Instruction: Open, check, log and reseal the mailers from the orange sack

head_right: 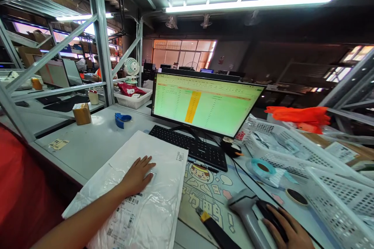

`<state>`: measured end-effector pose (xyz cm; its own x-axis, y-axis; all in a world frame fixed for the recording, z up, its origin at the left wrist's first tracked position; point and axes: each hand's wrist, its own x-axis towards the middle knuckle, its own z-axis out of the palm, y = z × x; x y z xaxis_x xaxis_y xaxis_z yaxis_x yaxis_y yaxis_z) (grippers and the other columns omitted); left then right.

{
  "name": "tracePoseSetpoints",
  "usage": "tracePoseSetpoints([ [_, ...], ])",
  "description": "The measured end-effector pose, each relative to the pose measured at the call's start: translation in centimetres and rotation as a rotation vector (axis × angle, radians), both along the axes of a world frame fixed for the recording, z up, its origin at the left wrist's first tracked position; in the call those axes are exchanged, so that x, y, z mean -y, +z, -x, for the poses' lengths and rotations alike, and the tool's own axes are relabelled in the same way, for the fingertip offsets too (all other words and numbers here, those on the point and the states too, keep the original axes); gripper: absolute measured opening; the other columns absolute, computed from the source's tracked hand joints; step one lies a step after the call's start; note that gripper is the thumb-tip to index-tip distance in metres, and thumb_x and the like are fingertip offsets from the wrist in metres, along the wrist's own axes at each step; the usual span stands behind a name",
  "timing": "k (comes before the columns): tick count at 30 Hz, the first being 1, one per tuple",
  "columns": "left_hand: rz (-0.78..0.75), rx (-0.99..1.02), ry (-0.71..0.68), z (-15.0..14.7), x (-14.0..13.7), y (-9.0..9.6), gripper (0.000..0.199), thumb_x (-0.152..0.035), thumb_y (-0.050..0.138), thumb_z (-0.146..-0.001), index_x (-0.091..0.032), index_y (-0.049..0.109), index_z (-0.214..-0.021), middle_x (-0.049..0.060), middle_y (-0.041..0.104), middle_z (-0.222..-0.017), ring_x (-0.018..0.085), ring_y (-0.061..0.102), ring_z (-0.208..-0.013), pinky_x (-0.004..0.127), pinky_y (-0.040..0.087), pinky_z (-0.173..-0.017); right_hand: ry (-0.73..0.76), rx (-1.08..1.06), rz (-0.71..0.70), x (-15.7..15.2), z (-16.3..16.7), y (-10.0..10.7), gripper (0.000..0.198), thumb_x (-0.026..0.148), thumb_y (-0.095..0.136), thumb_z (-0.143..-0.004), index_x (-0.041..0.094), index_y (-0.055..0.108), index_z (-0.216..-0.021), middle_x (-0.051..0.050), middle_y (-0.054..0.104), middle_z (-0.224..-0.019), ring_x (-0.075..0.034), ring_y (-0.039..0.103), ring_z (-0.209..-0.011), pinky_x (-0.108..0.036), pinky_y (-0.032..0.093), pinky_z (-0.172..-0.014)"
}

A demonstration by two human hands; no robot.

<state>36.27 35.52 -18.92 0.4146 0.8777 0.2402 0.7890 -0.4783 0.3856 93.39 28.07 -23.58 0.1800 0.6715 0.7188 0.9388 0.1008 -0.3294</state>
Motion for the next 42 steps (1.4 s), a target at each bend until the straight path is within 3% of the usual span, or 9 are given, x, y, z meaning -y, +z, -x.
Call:
tracePoseSetpoints([
  [5, -0.028, -0.033, -0.01, 0.2, -0.3, -0.3, 0.049, -0.036, 0.04, -0.106, -0.023, 0.05, -0.153, 0.008, 0.033, -0.169, 0.028, 0.027, -0.159, 0.056, 0.023, -0.13, 0.031, 0.173, 0.063, 0.8, -0.5, -1.3, 0.057, 0.062, 0.048, -0.092, 0.02, 0.074, -0.12, -0.02, 0.068, -0.125, -0.039, 0.07, -0.112, -0.057, 0.059, -0.098],
  [13, -0.068, -0.041, -0.013, 0.3, -1.0, -1.1, 0.049, -0.036, 0.041, -0.106, -0.024, 0.052, -0.151, 0.006, 0.036, -0.167, 0.027, 0.03, -0.158, 0.056, 0.026, -0.13, -0.023, 0.217, 0.042, 1.4, 0.5, -1.2, 0.052, 0.052, 0.046, -0.097, 0.017, 0.067, -0.13, -0.02, 0.065, -0.13, -0.036, 0.068, -0.115, -0.055, 0.057, -0.1],
  [20, -0.091, -0.029, -0.014, 0.5, -1.1, -1.3, 0.047, -0.037, 0.041, -0.106, -0.025, 0.054, -0.149, 0.007, 0.039, -0.166, 0.027, 0.032, -0.157, 0.056, 0.027, -0.129, -0.132, 0.152, 0.023, 3.7, 4.6, 3.4, 0.056, 0.057, 0.044, -0.097, 0.015, 0.067, -0.127, -0.02, 0.068, -0.122, -0.038, 0.066, -0.115, -0.056, 0.051, -0.104],
  [24, -0.087, -0.026, -0.013, 0.5, -1.2, -1.3, 0.047, -0.038, 0.041, -0.106, -0.025, 0.054, -0.149, 0.007, 0.04, -0.166, 0.027, 0.032, -0.157, 0.055, 0.027, -0.129, -0.093, -0.003, 0.33, 5.4, 8.5, 5.4, 0.067, 0.064, 0.05, -0.092, 0.02, 0.061, -0.141, -0.013, 0.074, -0.108, -0.031, 0.073, -0.093, -0.046, 0.059, -0.087],
  [26, -0.084, -0.033, -0.01, 0.5, -1.2, -1.3, 0.047, -0.037, 0.041, -0.106, -0.025, 0.054, -0.149, 0.007, 0.039, -0.166, 0.027, 0.031, -0.157, 0.055, 0.026, -0.13, -0.072, -0.004, 0.48, 5.7, 10.1, 5.3, 0.074, 0.064, 0.052, -0.089, 0.021, 0.055, -0.149, -0.013, 0.075, -0.116, -0.032, 0.074, -0.094, -0.045, 0.06, -0.085],
  [29, -0.075, -0.037, -0.012, 0.4, -1.2, -1.3, 0.048, -0.038, 0.04, -0.106, -0.024, 0.053, -0.15, 0.007, 0.038, -0.167, 0.026, 0.03, -0.158, 0.055, 0.025, -0.13, -0.082, 0.039, 0.519, 5.4, 12.2, 4.8, 0.075, 0.056, 0.047, -0.091, 0.017, 0.046, -0.156, -0.018, 0.068, -0.135, -0.035, 0.072, -0.109, -0.047, 0.058, -0.092],
  [33, -0.072, -0.025, -0.013, 0.5, -1.2, -1.3, 0.049, -0.038, 0.039, -0.106, -0.024, 0.053, -0.15, 0.007, 0.037, -0.167, 0.026, 0.03, -0.158, 0.054, 0.026, -0.13, -0.116, 0.03, 0.56, 4.4, 15.6, 4.9, 0.078, 0.051, 0.042, -0.096, 0.012, 0.031, -0.163, -0.02, 0.074, -0.118, -0.036, 0.074, -0.101, -0.046, 0.057, -0.087],
  [37, -0.087, -0.029, -0.009, 0.5, -1.2, -1.3, 0.048, -0.037, 0.04, -0.106, -0.024, 0.054, -0.149, 0.007, 0.039, -0.166, 0.027, 0.032, -0.157, 0.055, 0.027, -0.129, -0.125, 0.038, 0.569, 3.2, 18.5, 5.8, 0.076, 0.051, 0.044, -0.097, 0.015, 0.032, -0.163, -0.019, 0.075, -0.117, -0.036, 0.075, -0.097, -0.045, 0.056, -0.082],
  [42, -0.085, -0.031, -0.01, 0.5, -1.1, -1.2, 0.048, -0.037, 0.04, -0.106, -0.024, 0.054, -0.149, 0.007, 0.039, -0.166, 0.026, 0.032, -0.157, 0.055, 0.027, -0.129, -0.218, 0.022, 0.411, 2.6, 13.5, 6.6, 0.075, 0.066, 0.043, -0.095, 0.016, 0.052, -0.15, -0.017, 0.075, -0.114, -0.035, 0.073, -0.098, -0.049, 0.057, -0.087],
])
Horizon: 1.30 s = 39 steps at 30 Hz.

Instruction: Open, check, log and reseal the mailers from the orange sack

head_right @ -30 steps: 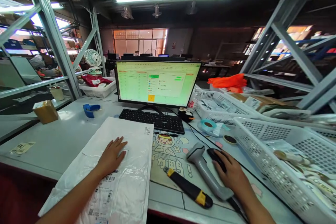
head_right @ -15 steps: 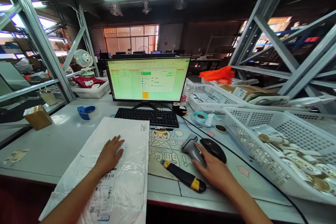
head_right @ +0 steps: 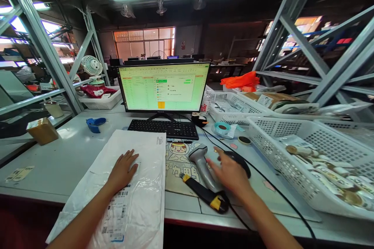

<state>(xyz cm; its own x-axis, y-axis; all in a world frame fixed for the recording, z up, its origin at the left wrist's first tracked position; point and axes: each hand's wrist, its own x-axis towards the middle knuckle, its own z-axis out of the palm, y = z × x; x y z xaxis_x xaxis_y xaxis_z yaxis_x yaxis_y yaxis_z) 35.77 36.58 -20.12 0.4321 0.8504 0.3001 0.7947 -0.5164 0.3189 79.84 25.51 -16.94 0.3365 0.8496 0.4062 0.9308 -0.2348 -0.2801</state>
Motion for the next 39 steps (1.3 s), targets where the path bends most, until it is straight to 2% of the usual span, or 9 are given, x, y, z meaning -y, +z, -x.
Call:
tracePoseSetpoints([
  [3, -0.002, 0.004, -0.001, 0.0, 0.0, 0.1, 0.047, -0.037, 0.041, -0.106, -0.024, 0.055, -0.149, 0.007, 0.039, -0.166, 0.026, 0.032, -0.157, 0.055, 0.027, -0.129, 0.027, 0.122, -0.186, 0.3, -5.6, -1.0, 0.075, 0.064, 0.04, -0.095, 0.011, 0.057, -0.144, -0.021, 0.067, -0.133, -0.039, 0.065, -0.119, -0.055, 0.051, -0.103],
  [5, -0.015, 0.011, 0.001, 0.0, 0.0, 0.0, 0.046, -0.036, 0.042, -0.105, -0.024, 0.056, -0.148, 0.008, 0.04, -0.165, 0.026, 0.033, -0.156, 0.056, 0.028, -0.129, 0.049, 0.177, -0.212, 0.5, -8.4, -2.5, 0.077, 0.064, 0.041, -0.094, 0.009, 0.056, -0.146, -0.022, 0.063, -0.139, -0.04, 0.061, -0.126, -0.058, 0.048, -0.108],
  [8, -0.031, 0.02, -0.006, 0.0, -0.1, -0.1, 0.046, -0.036, 0.042, -0.105, -0.024, 0.056, -0.147, 0.008, 0.042, -0.165, 0.027, 0.034, -0.156, 0.056, 0.029, -0.128, 0.038, 0.173, -0.202, 0.7, -10.1, -4.7, 0.074, 0.063, 0.044, -0.095, 0.012, 0.056, -0.147, -0.022, 0.058, -0.145, -0.039, 0.059, -0.131, -0.057, 0.048, -0.111],
  [12, -0.035, 0.018, -0.001, 0.0, -0.1, -0.2, 0.046, -0.038, 0.041, -0.105, -0.024, 0.055, -0.148, 0.008, 0.042, -0.165, 0.027, 0.035, -0.156, 0.056, 0.029, -0.129, 0.075, 0.128, -0.183, 0.4, -10.4, -6.2, 0.064, 0.056, 0.044, -0.097, 0.015, 0.058, -0.145, -0.018, 0.06, -0.145, -0.036, 0.059, -0.13, -0.054, 0.048, -0.113],
  [20, 0.005, -0.033, -0.007, 0.0, 0.1, 0.1, 0.051, -0.042, 0.035, -0.108, -0.023, 0.05, -0.153, 0.008, 0.035, -0.168, 0.027, 0.028, -0.158, 0.055, 0.025, -0.13, 0.016, 0.121, -0.278, 1.2, -8.9, -5.0, 0.061, 0.052, 0.046, -0.097, 0.015, 0.058, -0.144, -0.019, 0.059, -0.14, -0.038, 0.059, -0.126, -0.056, 0.048, -0.111],
  [29, 0.001, -0.074, 0.007, -0.3, 0.0, -0.2, 0.053, -0.041, 0.035, -0.107, -0.025, 0.045, -0.157, 0.009, 0.028, -0.17, 0.03, 0.022, -0.16, 0.059, 0.021, -0.13, 0.045, 0.181, -0.156, 0.9, -8.5, -5.3, 0.06, 0.049, 0.045, -0.095, 0.017, 0.06, -0.145, -0.018, 0.061, -0.135, -0.037, 0.06, -0.122, -0.054, 0.052, -0.105],
  [32, 0.011, 0.035, 0.002, -0.2, -0.2, -0.4, 0.051, -0.039, 0.042, -0.105, -0.023, 0.051, -0.152, 0.009, 0.035, -0.168, 0.029, 0.027, -0.159, 0.058, 0.022, -0.13, 0.038, 0.206, -0.137, 0.8, -8.6, -5.4, 0.06, 0.046, 0.044, -0.096, 0.015, 0.059, -0.145, -0.019, 0.059, -0.138, -0.037, 0.06, -0.121, -0.054, 0.052, -0.105],
  [35, 0.053, 0.313, 0.007, 0.3, -0.2, 0.5, 0.041, -0.037, 0.049, -0.101, -0.022, 0.065, -0.136, 0.009, 0.051, -0.158, 0.028, 0.042, -0.152, 0.056, 0.03, -0.128, 0.005, 0.228, -0.113, 0.8, -8.5, -5.4, 0.06, 0.045, 0.043, -0.096, 0.015, 0.059, -0.146, -0.019, 0.058, -0.139, -0.036, 0.061, -0.119, -0.054, 0.052, -0.105],
  [39, -0.037, 0.746, -0.103, 0.9, 1.9, 5.1, 0.028, -0.04, 0.053, -0.101, -0.022, 0.075, -0.107, 0.01, 0.07, -0.133, 0.027, 0.061, -0.133, 0.05, 0.045, -0.119, -0.025, 0.242, -0.148, 0.8, -8.4, -5.5, 0.056, 0.044, 0.044, -0.096, 0.019, 0.063, -0.143, -0.017, 0.058, -0.137, -0.035, 0.062, -0.114, -0.054, 0.053, -0.103],
])
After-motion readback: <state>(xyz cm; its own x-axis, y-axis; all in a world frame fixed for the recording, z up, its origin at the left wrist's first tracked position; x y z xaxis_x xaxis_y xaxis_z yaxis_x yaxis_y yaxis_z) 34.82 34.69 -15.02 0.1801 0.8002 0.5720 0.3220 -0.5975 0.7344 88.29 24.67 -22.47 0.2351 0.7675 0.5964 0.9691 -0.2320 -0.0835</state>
